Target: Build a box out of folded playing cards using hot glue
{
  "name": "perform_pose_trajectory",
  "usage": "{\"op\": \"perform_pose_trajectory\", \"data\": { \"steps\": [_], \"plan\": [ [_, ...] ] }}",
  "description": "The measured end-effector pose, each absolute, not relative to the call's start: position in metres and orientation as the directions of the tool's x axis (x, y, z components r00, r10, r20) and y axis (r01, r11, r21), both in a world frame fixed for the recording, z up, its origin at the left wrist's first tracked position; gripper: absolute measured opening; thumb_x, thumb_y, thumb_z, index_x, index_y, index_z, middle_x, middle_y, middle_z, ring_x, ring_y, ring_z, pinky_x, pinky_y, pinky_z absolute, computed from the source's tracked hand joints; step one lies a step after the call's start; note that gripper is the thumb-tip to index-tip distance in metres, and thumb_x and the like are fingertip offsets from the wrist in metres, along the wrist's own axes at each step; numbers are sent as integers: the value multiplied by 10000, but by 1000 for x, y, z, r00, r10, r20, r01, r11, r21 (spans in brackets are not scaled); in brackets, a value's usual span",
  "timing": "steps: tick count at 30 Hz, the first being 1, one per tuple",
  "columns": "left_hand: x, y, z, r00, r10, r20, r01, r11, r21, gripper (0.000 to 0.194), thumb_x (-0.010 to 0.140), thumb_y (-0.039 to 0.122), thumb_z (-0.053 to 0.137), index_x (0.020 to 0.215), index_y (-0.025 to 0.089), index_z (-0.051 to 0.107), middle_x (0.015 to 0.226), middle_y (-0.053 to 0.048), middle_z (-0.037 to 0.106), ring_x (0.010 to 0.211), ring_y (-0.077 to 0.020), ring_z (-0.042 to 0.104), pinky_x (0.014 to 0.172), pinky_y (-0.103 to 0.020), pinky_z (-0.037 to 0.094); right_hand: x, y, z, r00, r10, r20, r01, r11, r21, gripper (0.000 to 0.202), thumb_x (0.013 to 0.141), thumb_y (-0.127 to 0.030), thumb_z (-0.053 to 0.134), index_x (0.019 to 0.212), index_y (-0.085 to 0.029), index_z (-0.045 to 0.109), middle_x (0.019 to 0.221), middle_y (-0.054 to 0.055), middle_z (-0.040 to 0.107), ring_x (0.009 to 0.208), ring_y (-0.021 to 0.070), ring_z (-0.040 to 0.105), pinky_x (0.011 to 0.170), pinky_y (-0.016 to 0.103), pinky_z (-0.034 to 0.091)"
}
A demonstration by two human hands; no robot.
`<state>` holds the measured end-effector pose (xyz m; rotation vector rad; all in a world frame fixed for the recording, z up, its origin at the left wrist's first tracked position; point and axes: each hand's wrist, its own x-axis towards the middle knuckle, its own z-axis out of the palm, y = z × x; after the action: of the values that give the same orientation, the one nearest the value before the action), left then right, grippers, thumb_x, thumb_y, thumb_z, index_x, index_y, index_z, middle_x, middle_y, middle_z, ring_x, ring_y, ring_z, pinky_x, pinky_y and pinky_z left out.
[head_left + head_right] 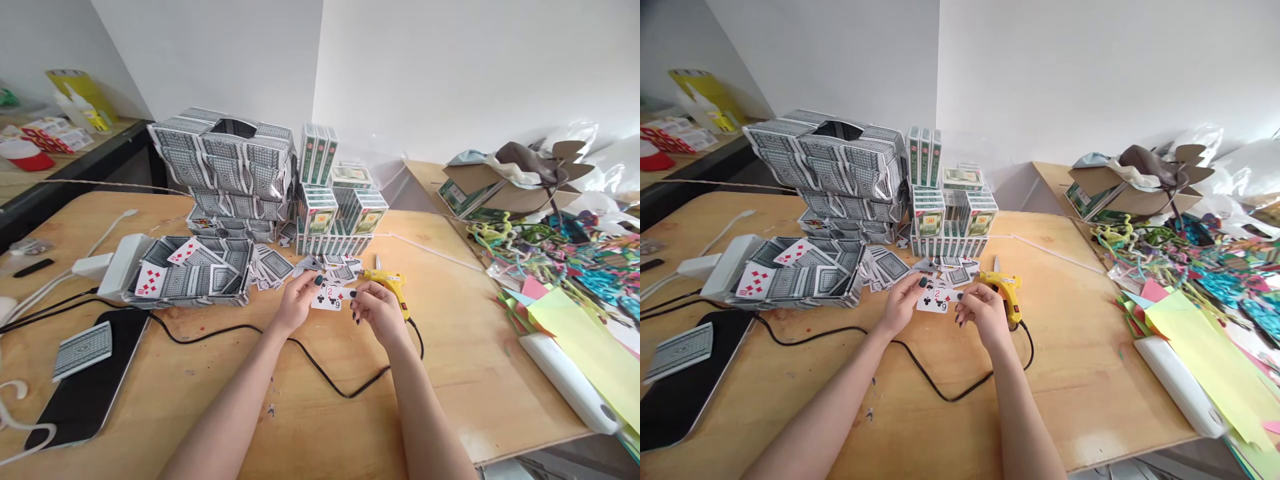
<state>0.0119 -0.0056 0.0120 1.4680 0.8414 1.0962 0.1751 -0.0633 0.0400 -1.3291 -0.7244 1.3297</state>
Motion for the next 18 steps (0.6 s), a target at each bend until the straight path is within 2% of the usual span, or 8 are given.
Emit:
{"op": "perform_pose_trajectory", "data": {
  "steps": [3, 5, 8, 12, 18],
  "plan": [
    [14, -4, 10, 406, 904, 136, -258, -29, 966, 441, 818, 534, 369, 769, 156, 591, 789, -68, 607, 734, -183, 562, 662, -311, 452, 175, -63, 39, 207, 933, -295, -249, -241, -938, 150, 607, -248, 645, 660, -178, 523, 529, -16, 593, 384, 116, 518, 341, 218, 391],
    [15, -2, 7, 433, 899, 70, -332, 87, 939, 520, 814, 578, 316, 744, 144, 594, 818, -87, 624, 753, -196, 585, 663, -329, 470, 174, -62, 39, 216, 935, -283, -226, -234, -946, 149, 614, -250, 641, 658, -178, 519, 528, -19, 592, 382, 111, 516, 342, 213, 391],
    [16, 0, 6, 456, 889, -53, -281, 201, 938, 444, 772, 551, 433, 718, 139, 590, 789, -71, 630, 714, -185, 592, 616, -306, 471, 171, -63, 40, 220, 947, -234, -175, -197, -965, 140, 637, -255, 628, 672, -176, 517, 524, -25, 587, 375, 102, 510, 346, 208, 393],
    [17, 3, 7, 449, 888, -101, -127, 175, 976, 249, 666, 374, 644, 734, 141, 590, 686, -7, 599, 645, -129, 556, 592, -242, 440, 168, -63, 40, 230, 967, -109, -37, -103, -994, 124, 692, -269, 593, 700, -171, 519, 536, -24, 578, 395, 100, 521, 366, 206, 402],
    [16, 5, 4, 523, 849, -80, -96, 152, 984, 235, 656, 329, 668, 804, 150, 632, 817, -44, 645, 727, -152, 588, 654, -274, 467, 166, -64, 36, 195, 981, 21, 116, -2, -993, 148, 740, -319, 562, 744, -175, 530, 546, -21, 558, 444, 102, 527, 412, 218, 430]
  ]
}}
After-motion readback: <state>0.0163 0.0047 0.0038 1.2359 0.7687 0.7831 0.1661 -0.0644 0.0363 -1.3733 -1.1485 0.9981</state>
